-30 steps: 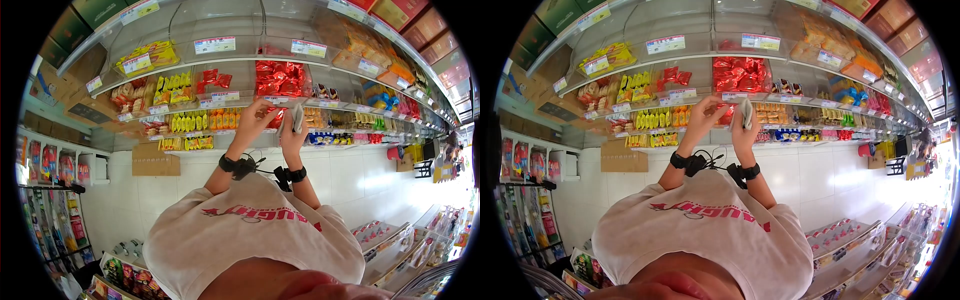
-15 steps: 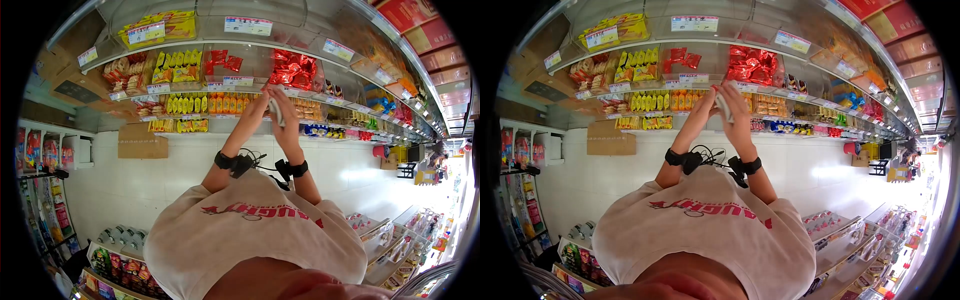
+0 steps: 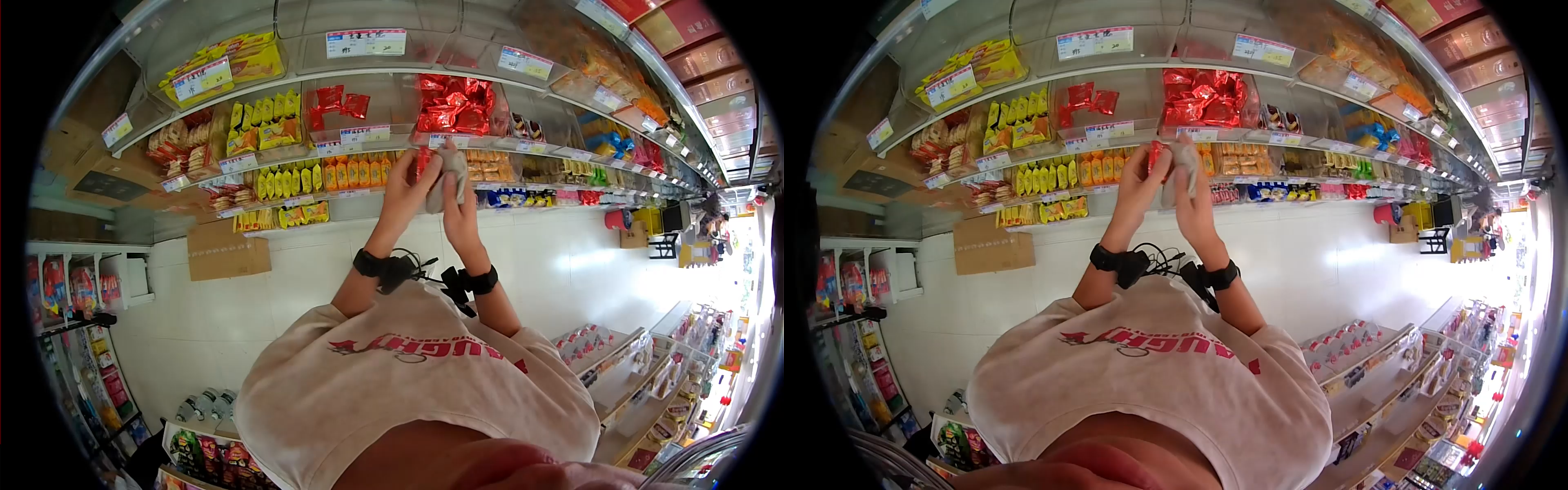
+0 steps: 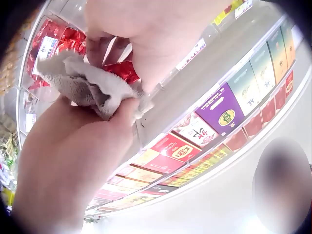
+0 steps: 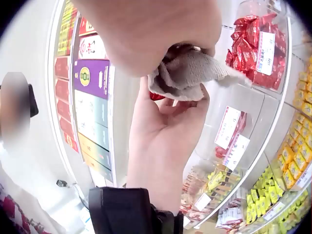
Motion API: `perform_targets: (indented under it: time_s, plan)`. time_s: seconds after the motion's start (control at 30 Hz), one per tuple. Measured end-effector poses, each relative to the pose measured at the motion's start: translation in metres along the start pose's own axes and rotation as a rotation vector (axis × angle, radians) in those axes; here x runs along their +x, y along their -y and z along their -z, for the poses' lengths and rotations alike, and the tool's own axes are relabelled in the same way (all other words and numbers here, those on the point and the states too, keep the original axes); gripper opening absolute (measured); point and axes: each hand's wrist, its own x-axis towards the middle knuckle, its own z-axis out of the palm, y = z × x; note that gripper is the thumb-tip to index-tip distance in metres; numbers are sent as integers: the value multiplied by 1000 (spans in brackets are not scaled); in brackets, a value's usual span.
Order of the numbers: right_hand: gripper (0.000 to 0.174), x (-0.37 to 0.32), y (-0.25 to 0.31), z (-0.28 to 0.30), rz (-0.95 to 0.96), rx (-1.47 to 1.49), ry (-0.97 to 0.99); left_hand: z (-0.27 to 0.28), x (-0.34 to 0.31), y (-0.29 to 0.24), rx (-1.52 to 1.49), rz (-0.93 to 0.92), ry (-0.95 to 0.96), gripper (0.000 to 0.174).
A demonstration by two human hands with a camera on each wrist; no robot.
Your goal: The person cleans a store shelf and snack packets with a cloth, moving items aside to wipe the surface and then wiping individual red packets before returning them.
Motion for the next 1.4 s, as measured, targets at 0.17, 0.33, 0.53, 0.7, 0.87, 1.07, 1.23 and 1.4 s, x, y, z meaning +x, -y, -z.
perform_targets:
  time_s: [0.17, 0.33, 0.53, 0.7, 0.87, 1.07, 1.23, 1.4]
  plan:
    - [28, 3, -13, 44, -341, 252, -50, -27, 4, -5, 232, -254, 17, 23]
    - [38, 4, -13, 103, -391, 359, 81, -49, 17, 4, 406, -214, 66, 29]
    - [31, -2, -27, 152, -256, 354, 4, -92, 15, 10, 294, -24, 165, 28]
    - [33, -7, -33, 196, -169, 263, 81, -121, 14, 12, 246, 16, 210, 25]
    - [38, -7, -45, 221, -380, 445, -176, -154, 12, 27, 289, -22, 112, 26]
    - [33, -3, -63, 226, -287, 430, -7, -156, 1, 30, 418, 165, 144, 34]
    - [31, 1, -71, 225, -313, 434, 58, -151, 2, 32, 391, 179, 122, 33]
    - [35, 8, -77, 216, -145, 342, 105, -142, 15, 26, 364, 204, 78, 34]
